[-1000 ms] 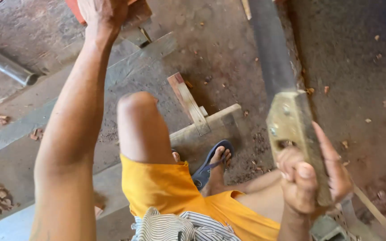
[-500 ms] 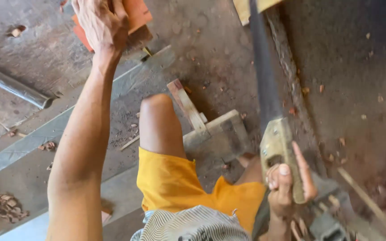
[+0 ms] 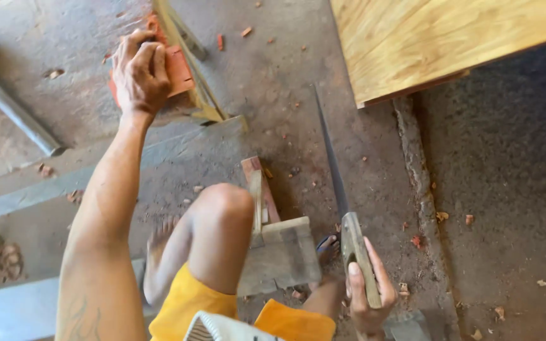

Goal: Using a hand saw to cut small wood pieces on a workbench.

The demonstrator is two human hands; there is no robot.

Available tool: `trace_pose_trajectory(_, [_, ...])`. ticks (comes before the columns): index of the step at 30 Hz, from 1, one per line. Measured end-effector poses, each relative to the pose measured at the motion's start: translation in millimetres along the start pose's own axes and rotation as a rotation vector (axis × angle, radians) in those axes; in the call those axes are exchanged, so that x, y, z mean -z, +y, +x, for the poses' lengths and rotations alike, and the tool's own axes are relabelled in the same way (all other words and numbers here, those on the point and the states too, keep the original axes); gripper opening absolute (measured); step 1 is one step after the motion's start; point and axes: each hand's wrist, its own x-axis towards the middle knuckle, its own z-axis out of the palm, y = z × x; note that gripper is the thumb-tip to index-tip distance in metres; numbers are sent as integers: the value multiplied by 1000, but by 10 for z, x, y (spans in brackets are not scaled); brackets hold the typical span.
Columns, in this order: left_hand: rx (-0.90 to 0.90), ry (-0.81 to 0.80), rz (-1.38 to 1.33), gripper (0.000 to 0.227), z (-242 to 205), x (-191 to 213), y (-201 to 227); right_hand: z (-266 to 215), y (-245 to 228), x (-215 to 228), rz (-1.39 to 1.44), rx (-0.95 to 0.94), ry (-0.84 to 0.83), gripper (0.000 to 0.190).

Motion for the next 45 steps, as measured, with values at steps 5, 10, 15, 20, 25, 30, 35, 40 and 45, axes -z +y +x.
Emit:
trace_pose_trajectory(5, [20,22,43,13,25,48,47,211,-37,-72,42,-78,-25,49])
trace_pose_trajectory(10, [65,-31,-21,13,127,96,114,334,-67,-228,54,-95,21,48])
trace_pose_trajectory(15, [71,-12,-39,17,9,4,-92,567,-366,-444,146,241,13,52])
trace_pose_trajectory(20, [72,-15,-88,22,59,137,70,478,-238,-1017,350,516,4,61])
trace_pose_trajectory(25, [77,8,-135,23,-43,-29,-47,163,60,-1507,262,523,31,63])
trace_pose_trajectory(30, [24,70,-71,29,-99,-215,-280,-160,-370,-1795,178,404,8,58])
trace_pose_trajectory(35, [28,58,-65,31,-53,-200,-213,-390,-618,-2009,63,489,76,53])
trace_pose_trajectory(40, [50,61,-80,31,-42,-140,-159,-605,-623,-2110,86,406,90,54])
trace_pose_trajectory(45, [159,-48,-173,34,-21,-10,-70,-690,-571,-1928,118,456,66,54])
